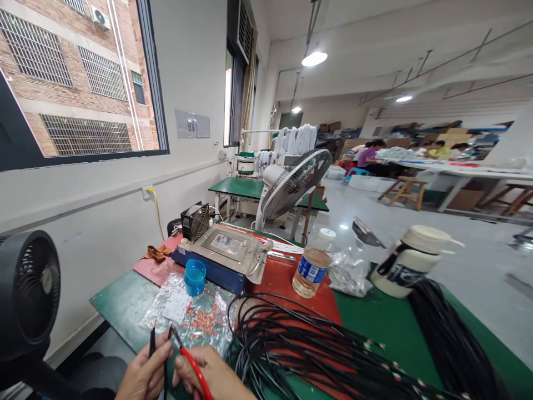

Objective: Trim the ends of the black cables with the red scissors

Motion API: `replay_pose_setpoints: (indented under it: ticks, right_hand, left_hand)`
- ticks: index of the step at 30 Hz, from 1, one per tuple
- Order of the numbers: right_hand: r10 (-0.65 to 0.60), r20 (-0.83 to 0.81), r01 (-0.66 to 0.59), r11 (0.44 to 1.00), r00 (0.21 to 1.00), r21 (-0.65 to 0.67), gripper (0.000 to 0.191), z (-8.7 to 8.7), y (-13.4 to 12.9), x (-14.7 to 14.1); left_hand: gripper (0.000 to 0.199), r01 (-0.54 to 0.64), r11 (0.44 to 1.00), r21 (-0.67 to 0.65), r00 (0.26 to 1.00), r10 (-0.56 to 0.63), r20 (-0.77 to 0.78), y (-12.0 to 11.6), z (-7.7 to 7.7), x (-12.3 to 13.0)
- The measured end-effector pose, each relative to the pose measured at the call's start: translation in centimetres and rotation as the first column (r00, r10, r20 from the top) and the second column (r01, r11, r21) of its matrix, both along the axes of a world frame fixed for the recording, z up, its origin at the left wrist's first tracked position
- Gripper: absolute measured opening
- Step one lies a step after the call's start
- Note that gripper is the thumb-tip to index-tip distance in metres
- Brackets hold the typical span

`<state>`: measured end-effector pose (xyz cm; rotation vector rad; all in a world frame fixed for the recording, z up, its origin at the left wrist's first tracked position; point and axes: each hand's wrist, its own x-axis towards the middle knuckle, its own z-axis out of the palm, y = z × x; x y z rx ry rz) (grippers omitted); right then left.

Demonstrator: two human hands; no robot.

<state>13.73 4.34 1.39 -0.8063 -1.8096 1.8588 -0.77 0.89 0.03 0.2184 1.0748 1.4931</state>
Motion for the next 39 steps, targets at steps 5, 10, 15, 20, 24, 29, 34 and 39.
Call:
replay_pose_setpoints:
  ticks: [5, 10, 15, 20, 24, 29, 34, 39]
  right_hand:
    - [0.0, -0.013, -0.001, 0.999, 1.0, -0.045, 0.071, 0.3, -0.2, 0.0]
    - [-0.007, -0.031, 0.005, 0.999, 0.999, -0.047, 0.072, 0.3, -0.2, 0.1]
    - [-0.005, -0.043, 0.002, 0.998, 0.999, -0.061, 0.071, 0.1, -0.2, 0.1]
    - [-0.019, -0.04, 0.017, 0.998, 0.999, -0.064, 0.07, -0.3, -0.3, 0.0]
    - [-0.005, -0.033, 0.002, 0.996, 0.999, -0.092, 0.068, -0.4, -0.1, 0.1]
    - [0.016, -0.023, -0.018, 0.994, 1.0, -0.104, 0.069, -0.3, -0.1, 0.2]
    - [-0.011, -0.017, 0.01, 0.994, 1.0, -0.108, 0.073, -0.4, -0.1, 0.0]
    - [0.015, -0.039, -0.018, 0.996, 0.999, -0.09, 0.071, -0.1, -0.2, 0.1]
  left_hand:
    - [0.046, 0.012, 1.0, -0.008, 1.0, -0.012, -0.007, -0.1, 0.2, -0.1]
    - [0.049, 0.004, 1.0, -0.021, 1.0, -0.004, -0.02, -0.2, 0.5, 0.0]
    - [0.051, 0.018, 0.999, -0.032, 0.993, -0.022, -0.119, -0.1, 0.5, -0.1]
    - [0.051, 0.029, 0.999, -0.033, 0.985, -0.034, -0.168, -0.1, 0.4, -0.2]
    - [0.051, 0.011, 0.999, -0.036, 0.985, -0.017, -0.172, -0.1, 0.6, 0.0]
    - [0.048, -0.088, 0.996, 0.03, 0.979, 0.092, -0.183, -0.1, 0.6, 0.4]
    - [0.047, -0.026, 1.0, 0.015, 0.99, 0.028, -0.141, 0.0, 0.7, 0.3]
    - [0.051, 0.022, 0.999, -0.027, 0.997, -0.024, -0.075, -0.2, 1.0, -0.3]
